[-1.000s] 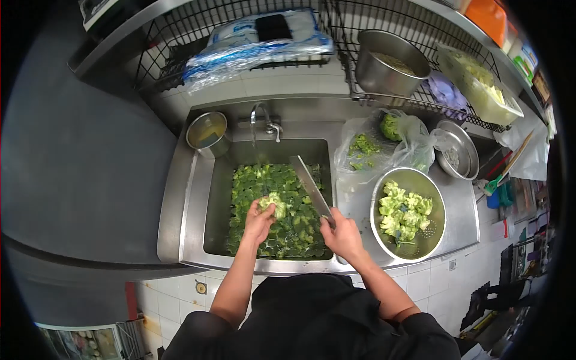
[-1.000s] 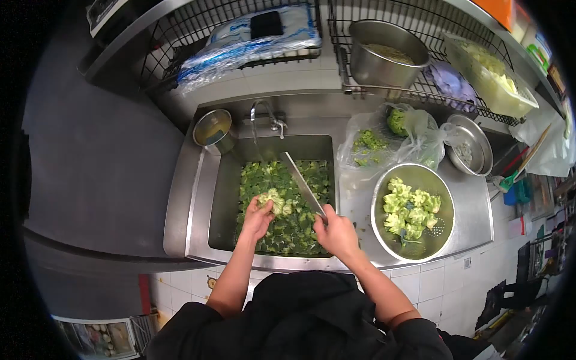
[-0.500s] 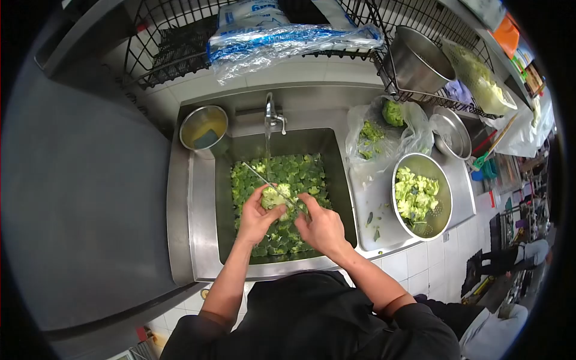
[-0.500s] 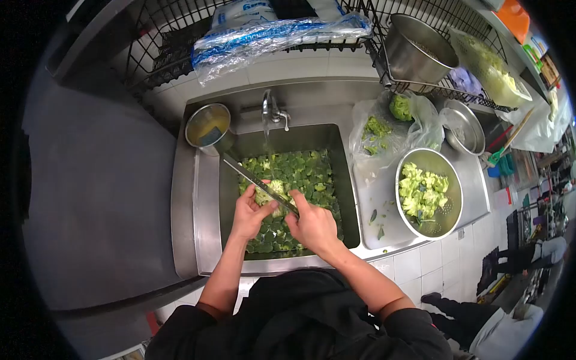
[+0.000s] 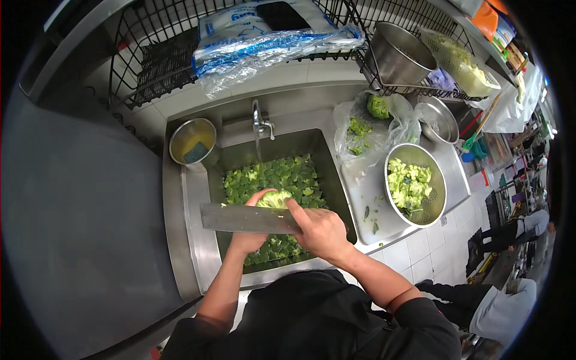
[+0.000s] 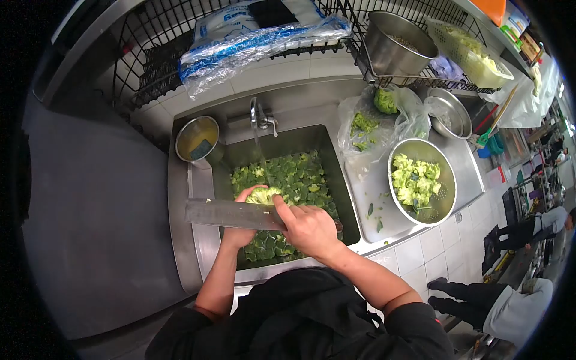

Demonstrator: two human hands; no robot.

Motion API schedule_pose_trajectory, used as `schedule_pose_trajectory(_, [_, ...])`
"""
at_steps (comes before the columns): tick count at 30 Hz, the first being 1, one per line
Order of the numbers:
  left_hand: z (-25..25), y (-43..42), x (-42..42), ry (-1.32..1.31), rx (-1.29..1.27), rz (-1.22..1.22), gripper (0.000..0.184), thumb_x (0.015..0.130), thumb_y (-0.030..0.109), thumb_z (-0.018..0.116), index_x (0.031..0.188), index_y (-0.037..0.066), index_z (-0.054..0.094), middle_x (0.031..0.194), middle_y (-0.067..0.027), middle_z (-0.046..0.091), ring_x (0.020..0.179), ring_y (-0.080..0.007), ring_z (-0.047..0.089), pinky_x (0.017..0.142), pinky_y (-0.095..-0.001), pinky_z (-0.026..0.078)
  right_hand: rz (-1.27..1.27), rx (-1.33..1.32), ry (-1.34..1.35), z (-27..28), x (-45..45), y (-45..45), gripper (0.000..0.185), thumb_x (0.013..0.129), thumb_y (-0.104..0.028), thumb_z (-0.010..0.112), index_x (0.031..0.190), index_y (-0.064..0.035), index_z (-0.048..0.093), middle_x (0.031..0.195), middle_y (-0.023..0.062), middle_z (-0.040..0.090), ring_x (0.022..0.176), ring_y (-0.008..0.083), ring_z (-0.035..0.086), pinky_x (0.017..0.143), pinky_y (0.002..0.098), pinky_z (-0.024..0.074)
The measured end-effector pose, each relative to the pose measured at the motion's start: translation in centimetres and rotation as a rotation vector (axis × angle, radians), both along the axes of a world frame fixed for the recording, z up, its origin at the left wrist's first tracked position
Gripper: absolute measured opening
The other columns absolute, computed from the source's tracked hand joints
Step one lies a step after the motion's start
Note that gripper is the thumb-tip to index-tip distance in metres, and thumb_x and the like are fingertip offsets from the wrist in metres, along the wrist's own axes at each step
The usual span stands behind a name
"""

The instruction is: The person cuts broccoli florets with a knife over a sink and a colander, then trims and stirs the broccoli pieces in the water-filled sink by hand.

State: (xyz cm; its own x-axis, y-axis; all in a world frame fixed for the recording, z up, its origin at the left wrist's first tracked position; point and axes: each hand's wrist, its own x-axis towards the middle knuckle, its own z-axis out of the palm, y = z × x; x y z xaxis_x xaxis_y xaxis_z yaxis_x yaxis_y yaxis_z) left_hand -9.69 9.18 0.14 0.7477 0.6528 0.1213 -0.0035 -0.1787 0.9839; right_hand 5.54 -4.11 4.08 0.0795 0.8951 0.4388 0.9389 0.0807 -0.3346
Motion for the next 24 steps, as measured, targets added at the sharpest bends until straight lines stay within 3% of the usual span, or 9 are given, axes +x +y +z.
schedule_pose_trajectory(11, [0.8, -0.5, 0.6, -0.023, 0.049, -0.019, 0.064, 0.076, -0.006, 0.068, 0.136, 0.002, 0.051, 0.119, -0.0082, 0.065, 0.107, -0.0153, 0.061, 0.095, -0.0309, 0.048, -0.003, -0.077, 0.066, -0.2, 0.4, 0.2, 0.065, 0.072, -0.014, 0.077, 0.13, -0.0054, 0.05, 0.073, 0.0105, 0.065, 0.062, 0.0304, 0.067, 0.056, 0.0419, 0.0527])
schedule_pose_trajectory(13, [-0.5, -1.1, 0.7, -0.13, -0.265, -0.012, 0.062, 0.079, -0.004, 0.07, 0.137, 0.001, 0.05, 0.119, -0.0084, 0.064, 0.109, -0.0144, 0.061, 0.096, -0.0321, 0.048, -0.02, -0.092, 0.075, -0.8, 0.3, 0.7, 0.062, 0.073, -0.015, 0.077, 0.128, -0.006, 0.05, 0.073, 0.011, 0.065, 0.063, 0.0314, 0.067, 0.055, 0.0425, 0.0527])
schedule_pose_trajectory(16, [-0.9, -1.0, 1.0, -0.18, -0.243, -0.023, 0.061, 0.082, 0.0, 0.073, 0.137, -0.002, 0.049, 0.119, -0.0086, 0.064, 0.107, -0.0136, 0.062, 0.094, -0.0302, 0.049, -0.022, -0.127, 0.147, -1.5, 0.4, 1.9, 0.052, 0.076, -0.016, 0.076, 0.119, -0.0067, 0.048, 0.075, 0.0135, 0.067, 0.065, 0.035, 0.068, 0.055, 0.0452, 0.053])
schedule_pose_trajectory(19, [-0.5, -0.9, 1.0, -0.189, -0.373, -0.005, 0.06, 0.083, 0.003, 0.075, 0.136, -0.005, 0.049, 0.117, -0.0086, 0.065, 0.105, -0.0123, 0.062, 0.091, -0.0262, 0.05, -0.062, -0.176, 0.25, -1.9, 0.3, 2.3, 0.048, 0.077, -0.015, 0.075, 0.114, -0.0082, 0.046, 0.079, 0.0165, 0.069, 0.068, 0.0385, 0.068, 0.056, 0.0481, 0.0538])
schedule_pose_trajectory(22, [-1.0, -0.2, 0.5, -0.077, -0.283, -0.001, 0.056, 0.083, -0.002, 0.074, 0.133, -0.007, 0.05, 0.113, -0.0088, 0.066, 0.103, -0.0132, 0.064, 0.089, -0.0278, 0.053, -0.065, -0.251, 0.318, -2.4, 0.9, 2.9, 0.042, 0.079, -0.012, 0.072, 0.111, -0.0076, 0.046, 0.078, 0.0183, 0.069, 0.068, 0.0407, 0.068, 0.056, 0.0489, 0.0528])
schedule_pose_trajectory(24, [-1.7, 0.5, 0.2, -0.1, -0.32, -0.052, 0.053, 0.084, 0.0, 0.072, 0.133, -0.006, 0.051, 0.115, -0.0111, 0.066, 0.105, -0.0145, 0.065, 0.09, -0.0281, 0.053, 0.056, -0.129, 0.679, -2.7, 1.4, 3.2, 0.037, 0.081, -0.009, 0.069, 0.109, -0.0064, 0.046, 0.074, 0.0195, 0.067, 0.069, 0.0426, 0.067, 0.056, 0.0485, 0.0512])
